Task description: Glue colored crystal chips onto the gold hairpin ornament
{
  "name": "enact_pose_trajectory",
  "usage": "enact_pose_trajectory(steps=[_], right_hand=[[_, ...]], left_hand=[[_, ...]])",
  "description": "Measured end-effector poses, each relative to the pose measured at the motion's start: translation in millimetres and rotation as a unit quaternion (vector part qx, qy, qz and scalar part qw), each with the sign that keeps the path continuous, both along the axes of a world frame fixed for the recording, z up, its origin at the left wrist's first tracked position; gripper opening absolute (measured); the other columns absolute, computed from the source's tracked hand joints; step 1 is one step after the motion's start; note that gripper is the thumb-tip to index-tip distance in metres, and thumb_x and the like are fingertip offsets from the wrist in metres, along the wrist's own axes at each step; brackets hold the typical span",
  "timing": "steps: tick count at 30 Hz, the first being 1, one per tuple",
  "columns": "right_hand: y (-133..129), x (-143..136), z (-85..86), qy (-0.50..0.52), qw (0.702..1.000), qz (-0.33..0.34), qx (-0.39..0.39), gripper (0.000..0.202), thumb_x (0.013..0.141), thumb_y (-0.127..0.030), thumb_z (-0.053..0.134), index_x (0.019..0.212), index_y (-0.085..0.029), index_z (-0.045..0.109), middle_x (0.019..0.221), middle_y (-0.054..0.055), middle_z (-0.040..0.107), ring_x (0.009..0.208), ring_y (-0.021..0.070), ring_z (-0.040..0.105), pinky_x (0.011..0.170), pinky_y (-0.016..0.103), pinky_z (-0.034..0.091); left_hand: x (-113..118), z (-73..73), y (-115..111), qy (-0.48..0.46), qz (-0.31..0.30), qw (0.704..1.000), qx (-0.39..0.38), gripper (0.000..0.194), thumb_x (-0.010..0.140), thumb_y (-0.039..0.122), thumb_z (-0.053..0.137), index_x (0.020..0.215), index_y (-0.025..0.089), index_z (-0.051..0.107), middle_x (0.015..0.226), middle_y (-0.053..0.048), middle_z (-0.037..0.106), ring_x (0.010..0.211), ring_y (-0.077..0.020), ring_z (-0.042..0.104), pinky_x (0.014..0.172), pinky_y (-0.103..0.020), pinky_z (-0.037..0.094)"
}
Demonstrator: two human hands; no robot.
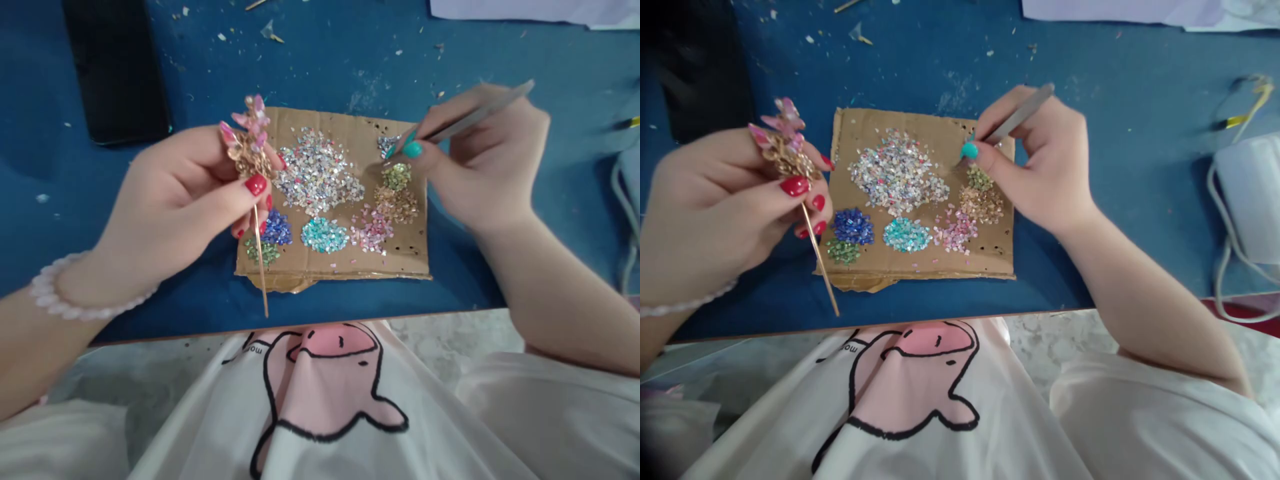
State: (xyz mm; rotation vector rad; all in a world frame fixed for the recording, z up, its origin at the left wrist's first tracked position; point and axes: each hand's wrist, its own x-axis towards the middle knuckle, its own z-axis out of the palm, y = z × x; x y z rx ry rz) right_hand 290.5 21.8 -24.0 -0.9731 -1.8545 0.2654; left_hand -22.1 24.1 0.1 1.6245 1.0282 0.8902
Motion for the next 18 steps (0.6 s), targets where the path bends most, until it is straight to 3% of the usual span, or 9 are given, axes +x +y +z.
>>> enact_pose_trajectory(steps=[4, 7, 11, 18], right_hand=[[15.2, 7.3, 0.7, 0.068, 0.99, 0.01, -0.126, 0.024, 0.095, -0.053, 0.077, 0.09, -0.03, 0.072, 0.091, 0.003, 0.077, 0.083, 0.0159, 0.073, 0.076, 0.032, 0.061], [22.4, 11.7, -4.2, 0.126, 0.977, 0.045, -0.167, 0.033, 0.088, -0.057, 0.084, 0.087, -0.026, 0.072, 0.099, 0.001, 0.08, 0.102, 0.0184, 0.076, 0.092, 0.036, 0.062], [24.6, 22.0, -5.4, 0.144, 0.962, 0.07, -0.221, 0.04, 0.075, -0.055, 0.094, 0.089, -0.023, 0.075, 0.105, 0.0, 0.081, 0.131, 0.0261, 0.068, 0.117, 0.047, 0.053], [23.9, 48.1, 3.3, 0.101, 0.95, 0.07, -0.286, 0.034, 0.076, -0.05, 0.093, 0.1, -0.028, 0.08, 0.119, -0.003, 0.081, 0.129, 0.024, 0.07, 0.119, 0.052, 0.05]], left_hand=[[0.4, 0.7, 10.4, -0.057, -0.022, 0.998, -0.021, 0.013, 0.1, 0.006, 0.059, 0.103, 0.011, 0.07, 0.073, 0.004, 0.062, 0.061, -0.0029, 0.057, 0.053, -0.013, 0.049], [3.6, 3.5, 13.4, -0.083, -0.012, 0.994, -0.066, 0.014, 0.096, 0.001, 0.056, 0.1, 0.009, 0.067, 0.069, 0.006, 0.058, 0.06, -0.0014, 0.057, 0.052, -0.01, 0.046], [6.1, 0.2, 14.7, -0.156, -0.035, 0.985, -0.068, 0.019, 0.087, -0.003, 0.053, 0.093, 0.008, 0.066, 0.064, 0.006, 0.056, 0.055, -0.0022, 0.057, 0.048, -0.009, 0.044], [4.7, -1.9, 17.6, -0.159, -0.049, 0.984, -0.062, 0.012, 0.079, 0.006, 0.059, 0.09, 0.008, 0.061, 0.065, 0.006, 0.056, 0.053, -0.0023, 0.058, 0.046, -0.009, 0.045]])
